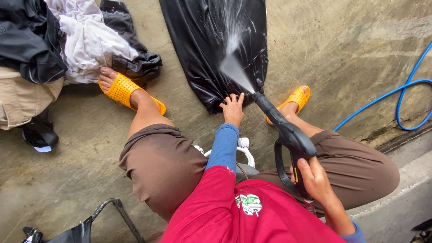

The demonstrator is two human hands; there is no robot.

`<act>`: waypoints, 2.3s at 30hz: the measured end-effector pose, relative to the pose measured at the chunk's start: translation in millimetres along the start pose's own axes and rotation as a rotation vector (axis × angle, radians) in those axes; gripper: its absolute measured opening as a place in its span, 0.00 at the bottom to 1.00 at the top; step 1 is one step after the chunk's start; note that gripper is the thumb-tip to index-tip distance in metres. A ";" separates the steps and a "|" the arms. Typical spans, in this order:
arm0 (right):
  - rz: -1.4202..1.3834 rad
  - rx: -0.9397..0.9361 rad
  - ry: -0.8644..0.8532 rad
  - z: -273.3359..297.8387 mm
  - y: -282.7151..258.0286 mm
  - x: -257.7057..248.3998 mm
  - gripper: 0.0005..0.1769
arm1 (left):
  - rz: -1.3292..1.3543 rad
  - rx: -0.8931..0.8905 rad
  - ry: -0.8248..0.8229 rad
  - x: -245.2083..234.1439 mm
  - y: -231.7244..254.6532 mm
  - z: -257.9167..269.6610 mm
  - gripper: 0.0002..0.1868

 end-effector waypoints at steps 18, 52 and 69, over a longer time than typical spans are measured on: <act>0.182 0.028 -0.105 6.8 5.2 2.2 0.17 | 0.057 -0.006 -0.056 -3.1 5.3 3.5 0.54; 0.343 0.127 -0.192 19.4 0.0 2.5 0.18 | 0.255 -0.068 0.040 30.0 -33.8 69.0 0.49; 0.159 -0.258 -0.182 49.2 -34.0 -2.5 0.28 | 0.127 0.035 0.257 47.5 -42.4 36.6 0.29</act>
Point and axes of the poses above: each hand's wrist, its own z-axis away from the middle knuckle, its own x-axis out of the palm, y = z × x, the point moved 2 cm from there along -z, towards the middle knuckle, and after that the axes turned 5 degrees about z, right-handed, at the moved point
